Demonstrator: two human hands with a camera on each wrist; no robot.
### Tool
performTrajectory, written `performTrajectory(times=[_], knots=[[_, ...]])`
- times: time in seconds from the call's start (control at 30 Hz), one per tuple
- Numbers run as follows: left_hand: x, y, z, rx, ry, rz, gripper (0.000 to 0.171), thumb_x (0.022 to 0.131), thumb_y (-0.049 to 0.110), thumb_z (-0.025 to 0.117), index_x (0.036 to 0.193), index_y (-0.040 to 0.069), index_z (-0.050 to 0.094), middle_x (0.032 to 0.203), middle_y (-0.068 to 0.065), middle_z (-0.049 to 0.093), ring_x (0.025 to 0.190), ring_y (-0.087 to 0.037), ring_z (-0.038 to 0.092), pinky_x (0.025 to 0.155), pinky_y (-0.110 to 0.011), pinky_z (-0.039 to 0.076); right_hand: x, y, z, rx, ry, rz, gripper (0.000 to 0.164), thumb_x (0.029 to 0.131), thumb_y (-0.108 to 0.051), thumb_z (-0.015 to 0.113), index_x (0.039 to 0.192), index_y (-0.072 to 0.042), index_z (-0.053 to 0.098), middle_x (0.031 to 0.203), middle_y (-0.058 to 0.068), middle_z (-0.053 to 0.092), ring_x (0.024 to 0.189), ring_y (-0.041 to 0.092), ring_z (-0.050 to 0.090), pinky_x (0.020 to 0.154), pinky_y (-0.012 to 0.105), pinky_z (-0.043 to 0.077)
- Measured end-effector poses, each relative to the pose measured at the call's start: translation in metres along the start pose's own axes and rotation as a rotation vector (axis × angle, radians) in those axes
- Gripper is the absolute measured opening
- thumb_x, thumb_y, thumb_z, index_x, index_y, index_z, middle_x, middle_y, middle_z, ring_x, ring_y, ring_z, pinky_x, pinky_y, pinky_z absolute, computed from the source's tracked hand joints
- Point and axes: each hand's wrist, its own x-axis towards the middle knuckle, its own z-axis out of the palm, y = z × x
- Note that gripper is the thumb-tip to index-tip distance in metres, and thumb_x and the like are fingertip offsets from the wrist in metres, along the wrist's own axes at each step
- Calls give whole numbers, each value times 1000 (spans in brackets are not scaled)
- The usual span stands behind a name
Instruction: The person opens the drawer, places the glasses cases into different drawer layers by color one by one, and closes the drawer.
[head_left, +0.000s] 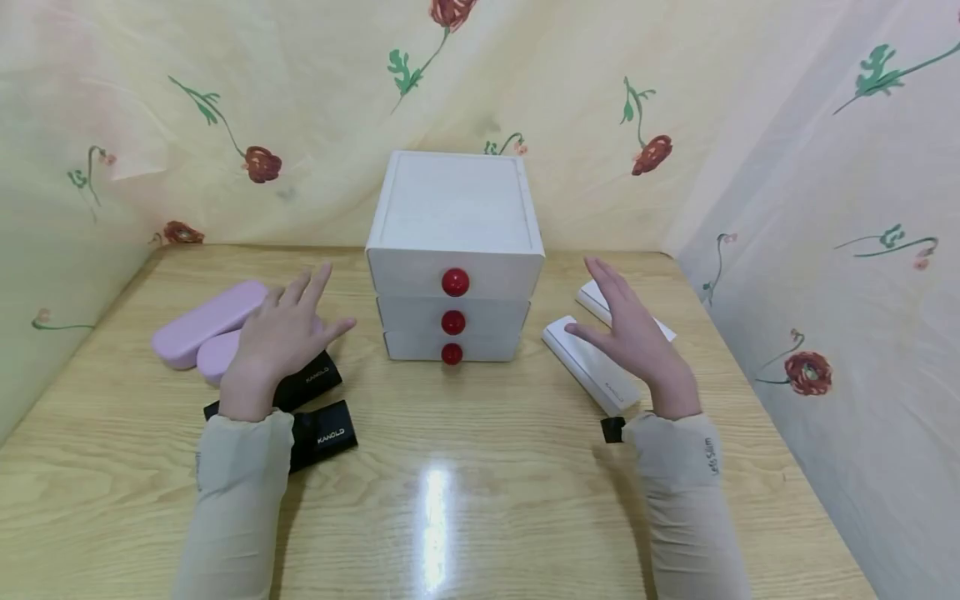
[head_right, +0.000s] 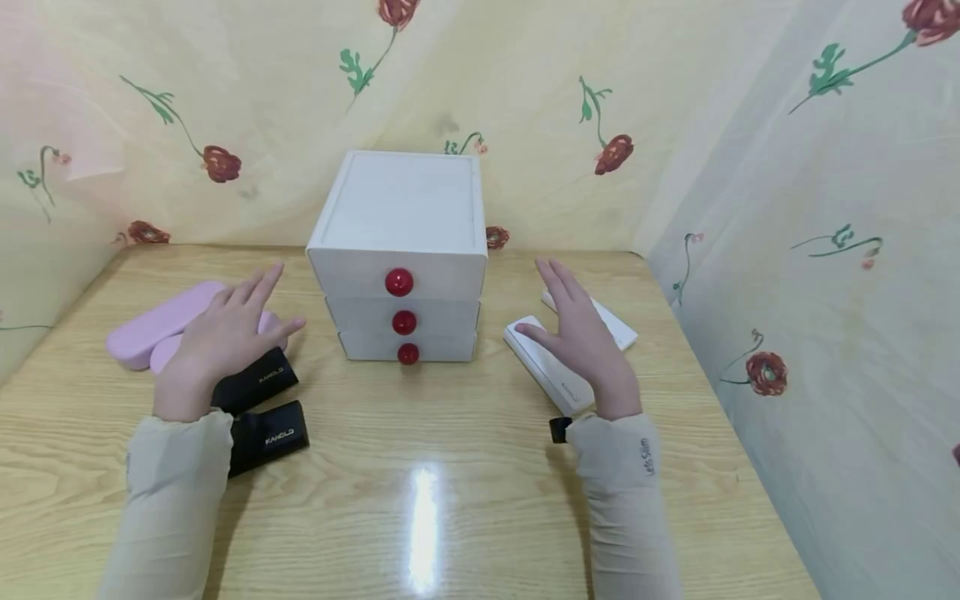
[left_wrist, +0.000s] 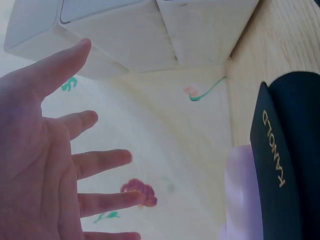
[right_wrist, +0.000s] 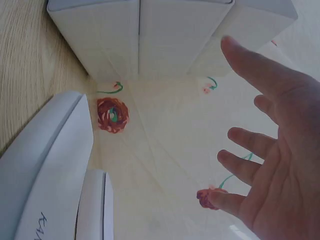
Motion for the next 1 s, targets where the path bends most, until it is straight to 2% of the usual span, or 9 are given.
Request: performTrajectory(times=[0.1, 0.27, 0.4, 0.5, 0.7, 0.83, 1.0], knots=[[0, 2, -2, -15, -8, 6, 83, 96, 64, 36, 156, 26, -6, 158, -25, 22, 136, -58, 24, 101, -73, 32, 2, -7, 1, 0, 59, -29, 89, 89, -27, 71, 157, -15, 14, 162, 13, 18, 149, 36, 18, 116, 60, 22], [-2, 7, -7, -54, -31, 26, 79, 99, 59, 37, 157, 23, -3, 153, -31, 28, 132, -57, 34, 95, -71, 39, 5, -18, 3, 72, 111, -92, 83, 90, -22, 70, 156, -14, 19, 160, 14, 25, 147, 35, 23, 117, 58, 22], [-4, 11, -10, -104, -64, 69, 76, 99, 60, 34, 157, 17, 11, 155, -28, 28, 136, -50, 34, 98, -68, 39, 9, -26, 5, 142, 149, -150, 79, 91, -19, 68, 155, -16, 22, 158, 14, 30, 144, 35, 29, 116, 57, 25], [-7, 14, -12, -120, -65, 90, 75, 98, 61, 34, 154, 11, 26, 153, -24, 34, 136, -45, 39, 101, -64, 41, 14, -33, 5, 180, 168, -188, 76, 92, -21, 68, 155, -19, 24, 156, 11, 34, 143, 33, 33, 115, 56, 27], [-13, 16, -15, -115, -44, 104, 68, 98, 60, 37, 139, 8, 50, 136, -17, 57, 112, -34, 61, 86, -52, 50, 23, -46, 4, 193, 178, -233, 73, 91, -24, 69, 153, -19, 30, 157, 5, 35, 142, 28, 36, 114, 53, 31], [-15, 19, -15, -161, -44, 150, 62, 98, 58, 40, 132, 8, 56, 126, -15, 64, 106, -30, 64, 87, -50, 50, 29, -49, 4, 210, 183, -255, 72, 90, -19, 69, 152, -16, 32, 156, 4, 36, 143, 27, 36, 115, 53, 32], [-17, 24, -13, -210, -44, 195, 52, 100, 50, 45, 128, 8, 59, 117, -11, 69, 101, -27, 67, 87, -47, 53, 34, -50, 6, 278, 184, -256, 68, 90, -11, 68, 150, -16, 36, 155, 5, 38, 142, 28, 36, 114, 57, 32]])
